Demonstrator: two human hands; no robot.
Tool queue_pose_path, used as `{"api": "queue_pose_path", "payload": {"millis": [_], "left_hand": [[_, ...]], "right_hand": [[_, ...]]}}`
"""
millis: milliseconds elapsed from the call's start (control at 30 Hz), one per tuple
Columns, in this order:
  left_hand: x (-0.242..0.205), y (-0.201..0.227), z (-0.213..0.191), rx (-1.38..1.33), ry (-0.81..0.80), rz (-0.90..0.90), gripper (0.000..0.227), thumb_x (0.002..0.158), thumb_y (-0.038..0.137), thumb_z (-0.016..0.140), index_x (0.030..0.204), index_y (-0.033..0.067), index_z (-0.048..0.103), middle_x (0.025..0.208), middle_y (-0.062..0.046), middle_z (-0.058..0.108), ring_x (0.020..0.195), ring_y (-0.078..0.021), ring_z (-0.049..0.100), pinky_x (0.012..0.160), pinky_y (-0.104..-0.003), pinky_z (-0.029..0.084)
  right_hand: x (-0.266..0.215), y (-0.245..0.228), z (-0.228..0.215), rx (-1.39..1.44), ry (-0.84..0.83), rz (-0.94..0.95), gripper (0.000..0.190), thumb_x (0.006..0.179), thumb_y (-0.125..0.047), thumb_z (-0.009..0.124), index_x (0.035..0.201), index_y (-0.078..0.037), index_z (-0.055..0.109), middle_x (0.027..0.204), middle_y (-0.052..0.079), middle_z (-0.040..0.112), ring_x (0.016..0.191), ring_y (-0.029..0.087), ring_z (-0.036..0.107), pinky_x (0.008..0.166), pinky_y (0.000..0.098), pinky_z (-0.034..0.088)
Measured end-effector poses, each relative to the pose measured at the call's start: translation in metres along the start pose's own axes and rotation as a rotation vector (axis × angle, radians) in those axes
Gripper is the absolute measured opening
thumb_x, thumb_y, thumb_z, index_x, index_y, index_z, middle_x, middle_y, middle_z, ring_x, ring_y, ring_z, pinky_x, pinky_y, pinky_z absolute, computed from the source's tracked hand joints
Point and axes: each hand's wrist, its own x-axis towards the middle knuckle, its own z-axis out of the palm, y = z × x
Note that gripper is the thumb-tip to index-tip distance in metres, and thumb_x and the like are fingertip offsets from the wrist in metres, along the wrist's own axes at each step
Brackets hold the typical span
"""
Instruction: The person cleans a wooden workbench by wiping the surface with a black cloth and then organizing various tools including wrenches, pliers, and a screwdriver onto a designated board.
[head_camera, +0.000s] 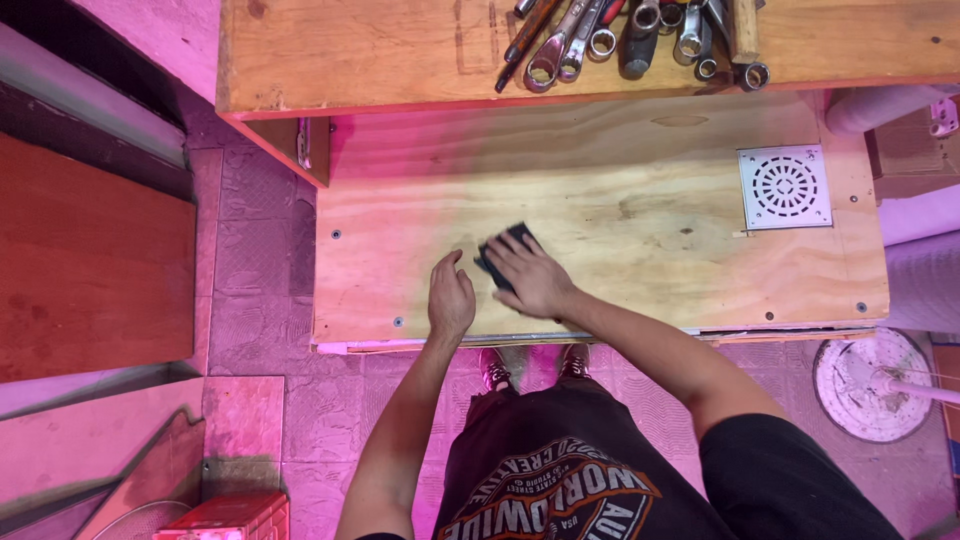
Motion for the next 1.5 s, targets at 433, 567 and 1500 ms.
{"api": "queue_pose_path", "payload": {"millis": [433,567,1500], "left_hand": [[-0.004,-0.029,-0.032,-0.188,0.047,-0.105,0.023,0.104,0.004,0.067,0.123,0.0074,0.079,0.117,-0.012,0.081,0.117,-0.031,0.078,0.102,-0.036,0.065],[-0.007,-0.063,-0.062,0.052,0.115,0.05,0.02,0.101,0.008,0.073,0.12,0.0116,0.079,0.119,-0.008,0.079,0.121,-0.0272,0.077,0.107,-0.04,0.061],[-0.021,-0.129,-0.151,0.511,0.293,-0.008,0.031,0.092,0.035,0.081,0.12,0.0245,0.074,0.145,0.005,0.073,0.137,-0.0197,0.067,0.101,-0.043,0.052]], "right_hand": [[0.053,0.052,0.001,-0.051,-0.066,0.27,0.113,0.1,-0.091,0.047,0.176,-0.006,0.044,0.184,0.018,0.039,0.171,0.042,0.03,0.135,0.0661,0.028],[0.041,-0.026,0.007,0.038,-0.054,-0.067,0.117,0.095,-0.098,0.038,0.173,-0.011,0.047,0.179,0.016,0.047,0.167,0.041,0.04,0.132,0.0651,0.031],[0.047,0.014,-0.005,0.059,-0.099,-0.238,0.116,0.096,-0.097,0.04,0.173,-0.01,0.048,0.178,0.017,0.05,0.164,0.043,0.045,0.129,0.0651,0.037]]}}
